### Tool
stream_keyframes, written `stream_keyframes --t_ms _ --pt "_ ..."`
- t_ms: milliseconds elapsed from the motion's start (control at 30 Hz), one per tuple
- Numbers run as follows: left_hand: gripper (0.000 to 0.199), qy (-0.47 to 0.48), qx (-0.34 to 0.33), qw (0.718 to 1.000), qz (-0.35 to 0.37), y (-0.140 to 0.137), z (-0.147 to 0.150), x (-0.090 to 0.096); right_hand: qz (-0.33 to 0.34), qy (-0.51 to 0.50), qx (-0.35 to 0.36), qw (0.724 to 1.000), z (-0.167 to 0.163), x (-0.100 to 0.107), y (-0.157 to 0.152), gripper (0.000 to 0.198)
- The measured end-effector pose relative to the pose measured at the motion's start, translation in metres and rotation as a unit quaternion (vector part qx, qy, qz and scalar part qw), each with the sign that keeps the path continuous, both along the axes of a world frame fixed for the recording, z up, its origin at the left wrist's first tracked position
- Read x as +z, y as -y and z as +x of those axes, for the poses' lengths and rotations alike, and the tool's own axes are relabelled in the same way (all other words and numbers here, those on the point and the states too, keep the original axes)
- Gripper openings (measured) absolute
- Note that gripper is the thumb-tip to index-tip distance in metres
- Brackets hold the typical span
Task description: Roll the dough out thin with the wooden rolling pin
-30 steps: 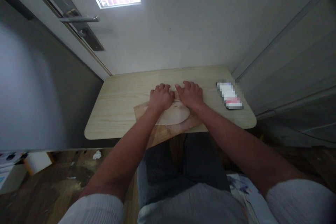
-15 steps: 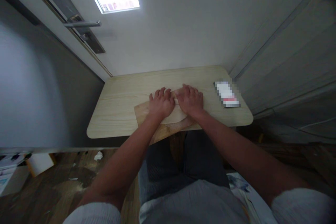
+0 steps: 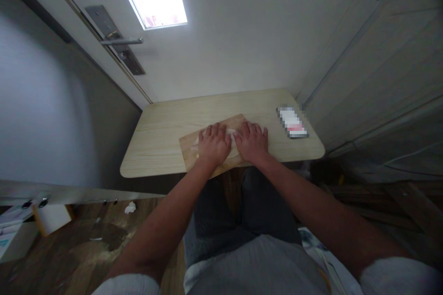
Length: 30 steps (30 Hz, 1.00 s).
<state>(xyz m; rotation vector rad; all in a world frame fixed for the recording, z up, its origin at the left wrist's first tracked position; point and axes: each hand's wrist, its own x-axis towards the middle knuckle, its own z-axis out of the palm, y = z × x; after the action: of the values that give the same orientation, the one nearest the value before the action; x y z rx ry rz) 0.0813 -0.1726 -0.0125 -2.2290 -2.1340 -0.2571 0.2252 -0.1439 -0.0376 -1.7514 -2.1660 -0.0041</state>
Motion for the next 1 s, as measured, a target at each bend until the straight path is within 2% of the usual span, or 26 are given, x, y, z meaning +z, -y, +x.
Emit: stream_keyframes --t_ms 167,367,633,1000 --pt "0.055 0.006 -0.024 1.000 0.009 0.009 0.000 -0.002 0.006 0.001 0.002 1.000 0.003 -0.003 0.011 0.057" --pt "0.057 0.008 -0.022 1.000 0.004 0.018 0.001 -0.003 0.018 -0.009 0.014 1.000 0.006 -0.008 0.019 0.057" --pt "0.055 0.032 -0.037 0.998 0.045 0.038 0.004 -0.011 0.046 -0.015 0.025 0.999 0.012 -0.017 0.039 0.057" --pt "0.055 0.041 -0.056 0.996 0.058 0.063 0.004 -0.015 0.060 -0.040 0.049 0.996 0.021 -0.027 0.064 0.058"
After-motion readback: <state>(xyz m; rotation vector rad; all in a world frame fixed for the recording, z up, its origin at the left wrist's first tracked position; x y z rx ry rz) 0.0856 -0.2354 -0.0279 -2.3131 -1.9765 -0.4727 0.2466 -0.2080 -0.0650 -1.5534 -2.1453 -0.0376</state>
